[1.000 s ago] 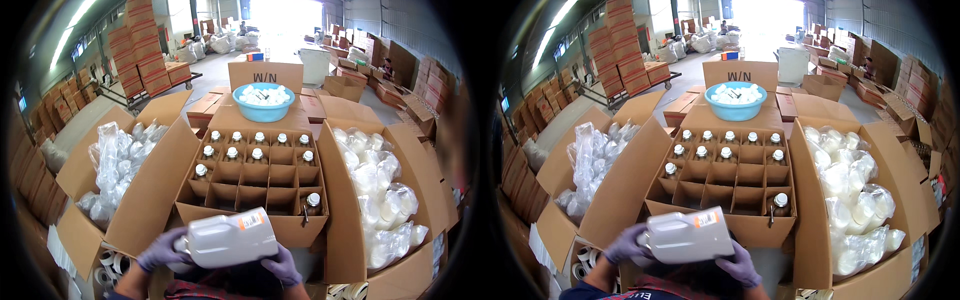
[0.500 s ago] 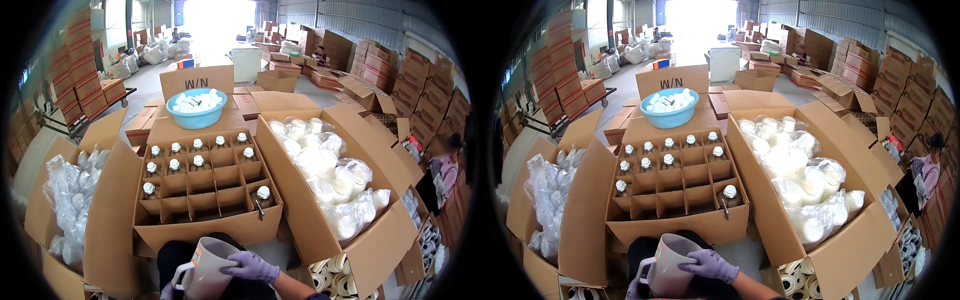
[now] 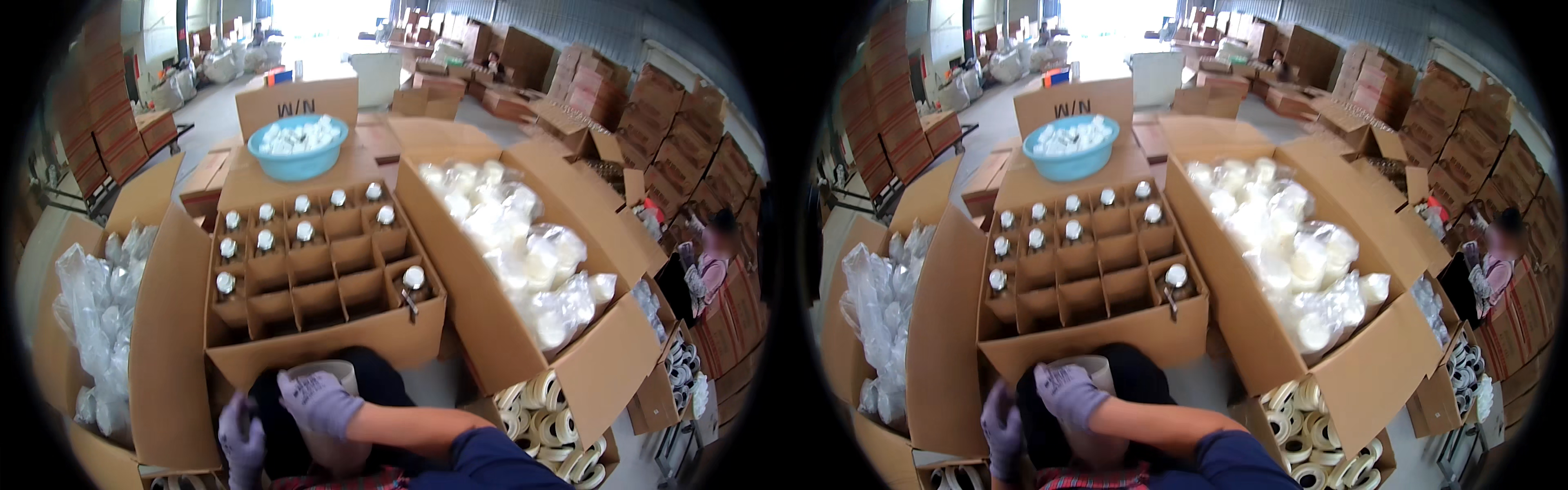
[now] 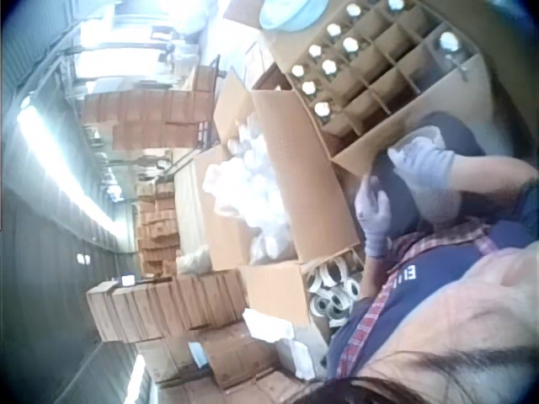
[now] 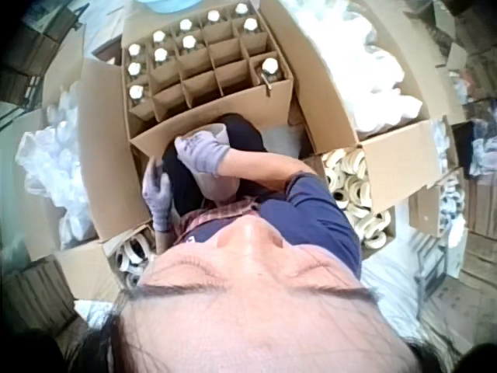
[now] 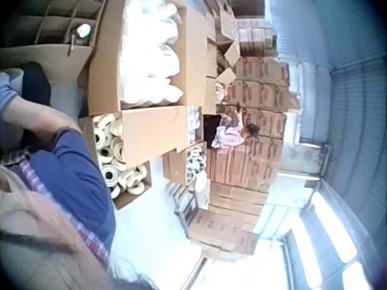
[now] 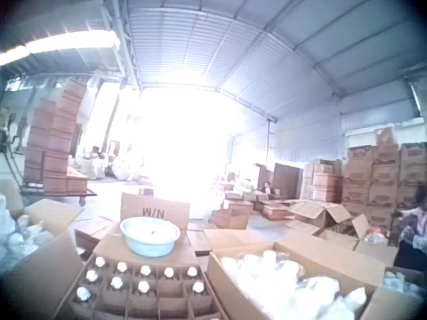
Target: The person assembles white thermos-style containers by inserting black rubber seals, screwing on lids, and placing each unit into a plastic bag. The person then places the packaged units into a cardboard box with dividers.
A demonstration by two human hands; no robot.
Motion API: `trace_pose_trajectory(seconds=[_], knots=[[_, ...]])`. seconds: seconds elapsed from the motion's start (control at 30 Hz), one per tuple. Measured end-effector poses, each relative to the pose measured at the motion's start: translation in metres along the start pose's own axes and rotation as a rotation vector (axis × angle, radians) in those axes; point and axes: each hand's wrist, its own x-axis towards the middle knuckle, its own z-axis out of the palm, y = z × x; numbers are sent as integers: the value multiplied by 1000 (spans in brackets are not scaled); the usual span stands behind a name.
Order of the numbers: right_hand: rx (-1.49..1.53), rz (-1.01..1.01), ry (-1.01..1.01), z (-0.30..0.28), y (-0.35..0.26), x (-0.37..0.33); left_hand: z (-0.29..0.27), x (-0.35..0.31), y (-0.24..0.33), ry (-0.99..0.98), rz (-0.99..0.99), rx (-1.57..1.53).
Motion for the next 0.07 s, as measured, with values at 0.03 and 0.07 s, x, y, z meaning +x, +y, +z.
trace_pose_trajectory(seconds=[0.03, 0.07], knots=[[-15, -63, -35, 4, -4, 9, 5, 11, 19, 56, 77, 75], [50, -50, -94, -5, -12, 19, 9, 20, 31, -73, 127, 8]])
